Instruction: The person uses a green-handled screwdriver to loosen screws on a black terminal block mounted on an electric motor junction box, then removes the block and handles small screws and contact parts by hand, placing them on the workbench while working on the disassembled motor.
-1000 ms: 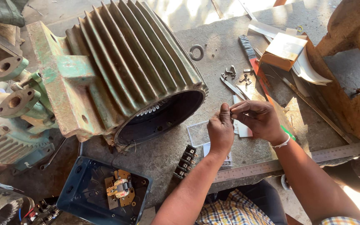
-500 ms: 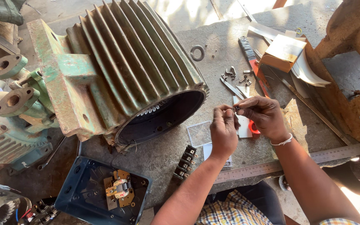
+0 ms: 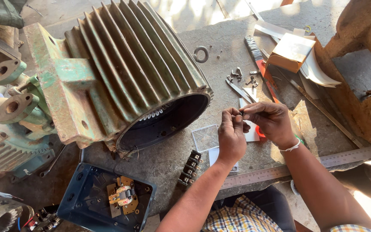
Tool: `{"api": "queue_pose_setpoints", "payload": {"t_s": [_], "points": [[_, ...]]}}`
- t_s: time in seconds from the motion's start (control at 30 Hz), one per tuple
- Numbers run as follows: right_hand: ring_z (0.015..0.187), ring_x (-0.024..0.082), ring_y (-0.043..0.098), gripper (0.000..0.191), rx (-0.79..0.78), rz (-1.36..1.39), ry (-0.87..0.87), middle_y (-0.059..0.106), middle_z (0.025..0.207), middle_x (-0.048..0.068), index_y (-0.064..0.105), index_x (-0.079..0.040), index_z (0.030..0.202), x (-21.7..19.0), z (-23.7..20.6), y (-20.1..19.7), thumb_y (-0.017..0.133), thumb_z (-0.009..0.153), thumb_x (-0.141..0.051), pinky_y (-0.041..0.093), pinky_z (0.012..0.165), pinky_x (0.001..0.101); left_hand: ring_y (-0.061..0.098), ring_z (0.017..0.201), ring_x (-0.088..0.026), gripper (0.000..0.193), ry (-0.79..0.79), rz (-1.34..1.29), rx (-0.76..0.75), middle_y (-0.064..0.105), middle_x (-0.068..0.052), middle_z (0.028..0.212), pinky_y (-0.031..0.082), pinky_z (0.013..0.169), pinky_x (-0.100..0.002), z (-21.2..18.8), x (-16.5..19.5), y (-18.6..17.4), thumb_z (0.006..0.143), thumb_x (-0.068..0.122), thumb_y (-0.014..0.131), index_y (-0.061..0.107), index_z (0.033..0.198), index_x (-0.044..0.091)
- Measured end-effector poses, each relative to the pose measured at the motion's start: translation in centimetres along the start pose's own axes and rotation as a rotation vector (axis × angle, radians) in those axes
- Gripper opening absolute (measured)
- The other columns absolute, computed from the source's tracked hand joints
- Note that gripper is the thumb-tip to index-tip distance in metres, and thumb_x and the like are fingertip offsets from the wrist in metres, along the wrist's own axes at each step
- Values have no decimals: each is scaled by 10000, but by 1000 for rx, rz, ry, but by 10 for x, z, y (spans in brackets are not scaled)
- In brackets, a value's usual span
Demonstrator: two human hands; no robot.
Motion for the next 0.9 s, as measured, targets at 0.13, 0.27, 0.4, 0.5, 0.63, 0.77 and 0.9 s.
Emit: {"api": "queue_pose_setpoints", "payload": {"t_s": [0.13, 0.27, 0.4, 0.5, 0.63, 0.77, 0.9], "points": [[992, 154, 719, 148, -8, 6, 0, 764, 1080, 127, 751, 32, 1013, 2, 2, 5, 723, 882, 97, 600, 900, 300, 583, 678, -98, 195, -8, 26, 54, 597, -35, 784, 535, 645, -277, 1, -1, -3, 1132, 220, 440, 502, 1052, 54], [976, 154, 709, 150, 45, 10, -27, 760, 1085, 131, 750, 38, 1018, -1, 7, 5, 709, 892, 108, 589, 888, 297, 616, 752, -97, 168, 37, -37, 91, 628, -23, 857, 546, 707, -267, 3, 4, -6, 1106, 200, 498, 534, 1088, 36], [966, 145, 706, 152, -6, -57, -72, 759, 1059, 122, 751, 28, 1014, -6, 7, 8, 711, 894, 112, 590, 855, 288, 644, 821, -94, 174, 37, -159, 90, 674, -20, 936, 569, 763, -260, 5, 3, -8, 1066, 173, 586, 602, 1106, 4], [964, 146, 715, 149, -20, -46, -90, 763, 1063, 114, 752, 19, 1011, -10, 5, 11, 706, 899, 106, 605, 840, 292, 649, 823, -93, 172, -20, -231, 85, 691, -31, 941, 579, 773, -257, 7, -2, -8, 1052, 171, 603, 623, 1096, 6], [989, 148, 712, 161, 5, -98, -132, 762, 1089, 114, 747, 14, 1027, -15, 3, 13, 701, 903, 106, 596, 850, 290, 658, 803, -102, 158, -66, -233, 95, 690, -31, 924, 579, 760, -258, 7, -5, -9, 1047, 164, 607, 624, 1076, 10], [991, 145, 712, 168, -7, -153, -132, 763, 1095, 116, 749, 8, 1033, -15, 3, 13, 691, 910, 105, 594, 855, 289, 638, 787, -87, 156, -24, -168, 51, 667, -20, 892, 561, 739, -251, 6, -1, -6, 1086, 178, 552, 589, 1075, 27], [986, 145, 714, 157, -20, -36, -119, 767, 1093, 114, 751, 12, 1041, -13, 3, 12, 699, 915, 89, 595, 850, 290, 584, 698, -76, 194, 60, -13, 14, 603, -18, 785, 519, 648, -251, 2, 9, -3, 1126, 212, 441, 541, 1087, 49]]}}
Point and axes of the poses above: each hand's wrist, its own z-axis towards the middle knuckle, its own y-axis out of the palm, x = y × z, the point moved 7 cm from there along z, towards the middle knuckle
